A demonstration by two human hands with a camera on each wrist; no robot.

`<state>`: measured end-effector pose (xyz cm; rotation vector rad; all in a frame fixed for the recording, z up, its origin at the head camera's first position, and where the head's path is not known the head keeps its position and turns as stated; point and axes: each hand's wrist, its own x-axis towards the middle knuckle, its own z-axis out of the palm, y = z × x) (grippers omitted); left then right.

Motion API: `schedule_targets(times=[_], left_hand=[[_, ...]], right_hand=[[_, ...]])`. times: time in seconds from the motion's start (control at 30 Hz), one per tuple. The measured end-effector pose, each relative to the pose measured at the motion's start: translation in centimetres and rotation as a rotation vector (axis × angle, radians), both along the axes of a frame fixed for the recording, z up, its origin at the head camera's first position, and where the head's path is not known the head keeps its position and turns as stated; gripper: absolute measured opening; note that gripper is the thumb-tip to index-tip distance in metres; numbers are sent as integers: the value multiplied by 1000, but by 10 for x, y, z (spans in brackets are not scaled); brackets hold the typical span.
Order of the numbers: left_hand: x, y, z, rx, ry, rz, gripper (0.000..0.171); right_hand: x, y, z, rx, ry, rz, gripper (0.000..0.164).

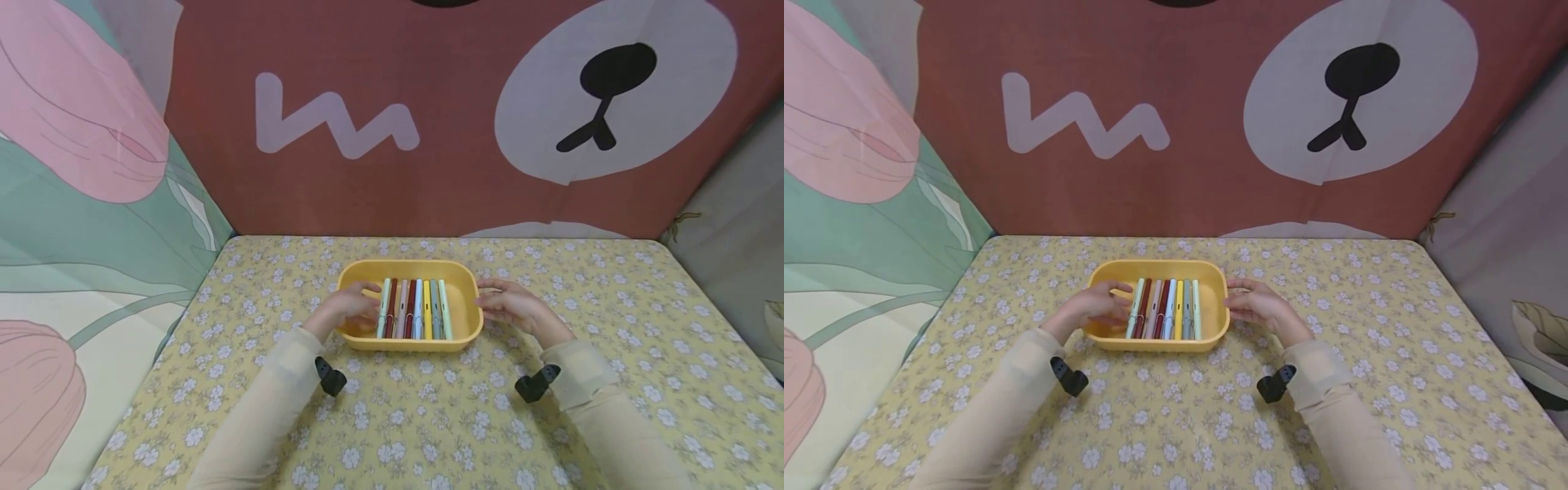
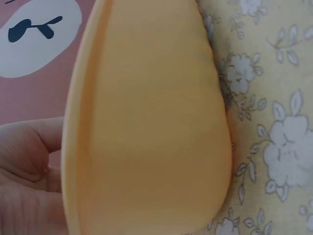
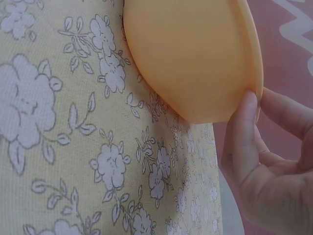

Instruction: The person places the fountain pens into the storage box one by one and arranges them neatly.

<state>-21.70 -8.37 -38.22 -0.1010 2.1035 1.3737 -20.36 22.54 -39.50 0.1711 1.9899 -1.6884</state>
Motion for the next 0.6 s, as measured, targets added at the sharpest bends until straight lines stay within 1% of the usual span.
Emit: schedule_targets(times=[0.07,0.2,0.27,0.3,0.43,0.6], left_hand=[[-1,-1,2,51,14,-6,57],[1,-4,6,135,45,-43,51],[3,-6,8,176,52,-42,49],[4,-8,10,194,55,-37,48],[5,-13,13,258,67,18,47],[6,-24,20,300,86,62,48]], right_hand=[[0,1,0,-19,-2,-1,61],[1,2,0,-54,-6,0,61],[2,2,0,-66,-5,2,62],[3,2,1,-68,-6,1,62],[4,2,0,-76,-3,4,64],[5,1,0,-83,-2,1,62]])
